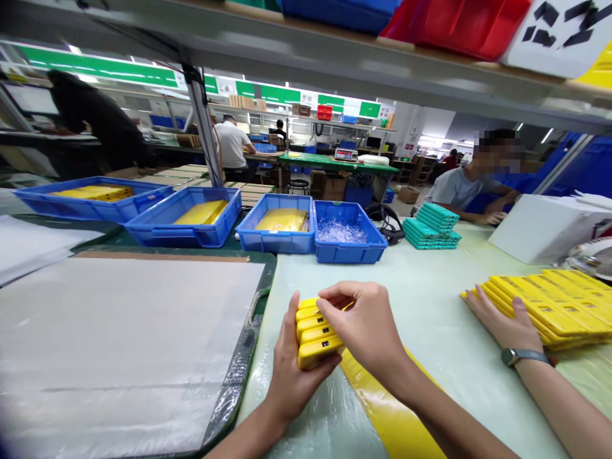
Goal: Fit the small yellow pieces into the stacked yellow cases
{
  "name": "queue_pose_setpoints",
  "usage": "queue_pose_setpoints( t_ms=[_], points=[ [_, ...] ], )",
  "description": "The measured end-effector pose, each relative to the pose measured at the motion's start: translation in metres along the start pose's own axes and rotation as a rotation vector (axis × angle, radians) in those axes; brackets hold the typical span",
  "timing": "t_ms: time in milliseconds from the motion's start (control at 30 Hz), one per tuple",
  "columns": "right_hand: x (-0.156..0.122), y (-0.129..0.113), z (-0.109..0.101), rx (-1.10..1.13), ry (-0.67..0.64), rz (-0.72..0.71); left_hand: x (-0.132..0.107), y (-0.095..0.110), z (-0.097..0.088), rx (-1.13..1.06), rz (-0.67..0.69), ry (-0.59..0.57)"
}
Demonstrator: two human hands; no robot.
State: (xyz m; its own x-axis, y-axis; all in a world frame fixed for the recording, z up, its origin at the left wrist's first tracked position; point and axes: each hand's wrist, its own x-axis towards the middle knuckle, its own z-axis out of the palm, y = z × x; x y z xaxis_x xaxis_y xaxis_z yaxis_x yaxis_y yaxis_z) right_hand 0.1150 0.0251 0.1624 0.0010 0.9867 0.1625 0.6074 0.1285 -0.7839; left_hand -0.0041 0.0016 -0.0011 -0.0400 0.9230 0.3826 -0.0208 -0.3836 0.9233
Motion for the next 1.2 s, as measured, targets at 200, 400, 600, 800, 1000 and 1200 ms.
queue_pose_setpoints(
  t_ms=[200, 400, 600, 800, 1000, 1200],
  points=[
    [0.027, 0.001, -0.015, -0.597, -0.118, -0.058, 0.006, -0.001, -0.003, 0.067, 0.068, 0.026],
    [0.059, 0.027, -0.023, -0.086, -0.447, 0.013, 0.006, -0.005, -0.007, 0.05, 0.054, -0.006],
    [0.055, 0.054, -0.004, 0.293, -0.621, 0.194, 0.005, -0.006, -0.004, -0.005, 0.027, 0.035],
    [0.053, 0.056, 0.002, 0.386, -0.549, 0.19, 0.01, -0.003, -0.008, 0.038, 0.003, 0.004],
    [0.043, 0.06, -0.008, 0.298, -0.368, 0.227, 0.012, -0.001, -0.011, 0.067, 0.02, 0.008],
    [-0.033, 0.115, -0.035, -0.609, -0.177, 0.284, 0.014, -0.007, -0.006, 0.116, 0.099, 0.057]
  ],
)
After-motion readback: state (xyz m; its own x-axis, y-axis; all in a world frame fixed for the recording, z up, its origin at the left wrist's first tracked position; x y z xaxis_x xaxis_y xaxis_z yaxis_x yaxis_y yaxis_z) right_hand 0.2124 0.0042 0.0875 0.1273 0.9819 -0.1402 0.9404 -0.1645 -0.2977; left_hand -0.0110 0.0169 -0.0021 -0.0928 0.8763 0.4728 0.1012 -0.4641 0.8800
